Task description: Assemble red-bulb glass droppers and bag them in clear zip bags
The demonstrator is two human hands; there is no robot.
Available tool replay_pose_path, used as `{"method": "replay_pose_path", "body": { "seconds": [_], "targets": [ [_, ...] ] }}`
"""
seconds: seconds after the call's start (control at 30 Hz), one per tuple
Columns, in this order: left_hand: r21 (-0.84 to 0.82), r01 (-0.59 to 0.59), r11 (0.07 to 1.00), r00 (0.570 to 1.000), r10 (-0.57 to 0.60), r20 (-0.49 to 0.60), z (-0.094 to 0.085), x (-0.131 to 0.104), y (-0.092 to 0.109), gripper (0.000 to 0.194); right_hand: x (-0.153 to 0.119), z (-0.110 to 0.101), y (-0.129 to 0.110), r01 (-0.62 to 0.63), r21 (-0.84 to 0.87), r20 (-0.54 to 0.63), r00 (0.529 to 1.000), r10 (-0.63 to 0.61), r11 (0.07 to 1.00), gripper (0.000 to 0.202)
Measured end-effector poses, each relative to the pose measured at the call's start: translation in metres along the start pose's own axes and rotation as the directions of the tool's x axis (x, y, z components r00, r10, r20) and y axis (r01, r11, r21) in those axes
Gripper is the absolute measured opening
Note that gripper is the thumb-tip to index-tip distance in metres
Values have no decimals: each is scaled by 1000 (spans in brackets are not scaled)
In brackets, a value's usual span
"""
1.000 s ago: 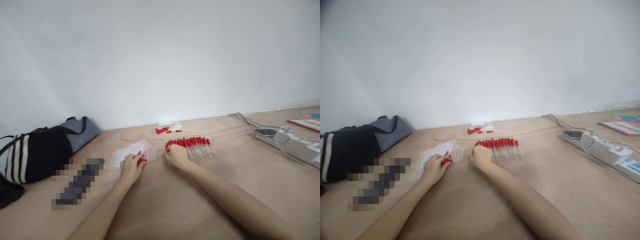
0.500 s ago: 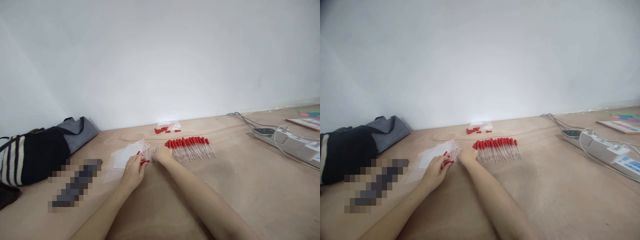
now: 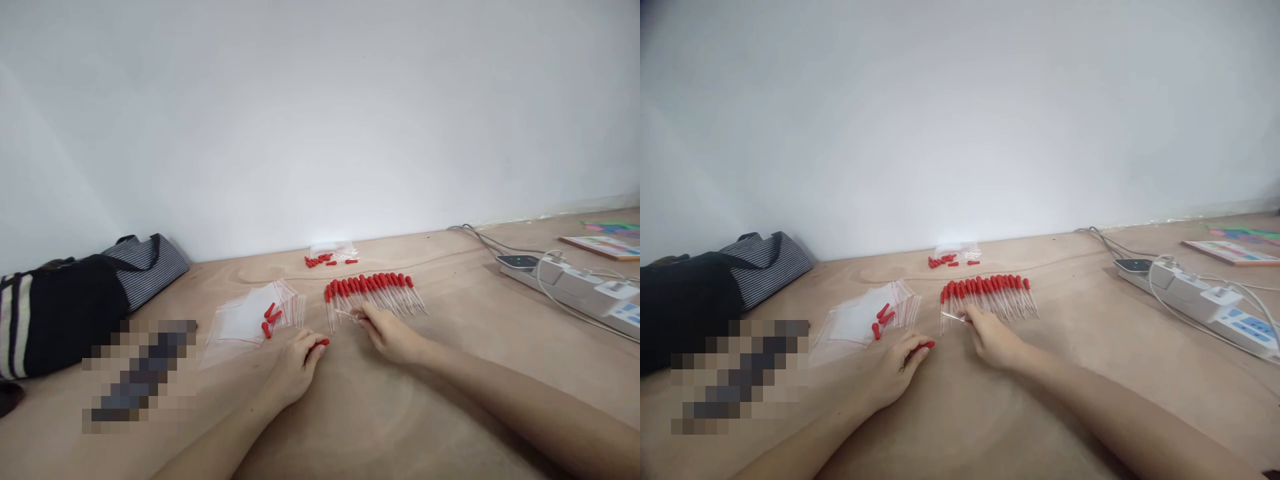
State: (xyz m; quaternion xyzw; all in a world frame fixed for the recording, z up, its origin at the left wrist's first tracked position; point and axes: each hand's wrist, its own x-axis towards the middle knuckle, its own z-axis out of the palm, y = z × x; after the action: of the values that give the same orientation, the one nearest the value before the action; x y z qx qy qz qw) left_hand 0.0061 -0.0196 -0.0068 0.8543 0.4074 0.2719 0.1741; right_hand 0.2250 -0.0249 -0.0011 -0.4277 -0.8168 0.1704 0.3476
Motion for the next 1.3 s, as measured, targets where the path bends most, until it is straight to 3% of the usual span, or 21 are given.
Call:
{"method": "replay_pose_path", "body": {
  "seconds": [0.17,0.8,0.93,1.17,1.3],
  "targets": [
    [-65,21,998,1000,-21,3,6,2,4,18,-27,6,3,44,-96,29,999,-41,994,35],
    [-130,83,988,996,-86,-17,9,0,7,19,-22,24,-8,53,-121,10,999,-52,991,19],
    [-108,52,993,998,-55,-21,8,-1,7,18,-21,22,-7,96,-126,10,995,-95,987,21],
    [-17,-21,1000,1000,21,-19,10,-3,10,18,-19,17,-8,186,-302,29,982,-186,935,28],
    [47,-90,995,996,91,-23,8,-4,13,16,-18,19,-8,213,-288,26,976,-215,934,23]
  ]
}}
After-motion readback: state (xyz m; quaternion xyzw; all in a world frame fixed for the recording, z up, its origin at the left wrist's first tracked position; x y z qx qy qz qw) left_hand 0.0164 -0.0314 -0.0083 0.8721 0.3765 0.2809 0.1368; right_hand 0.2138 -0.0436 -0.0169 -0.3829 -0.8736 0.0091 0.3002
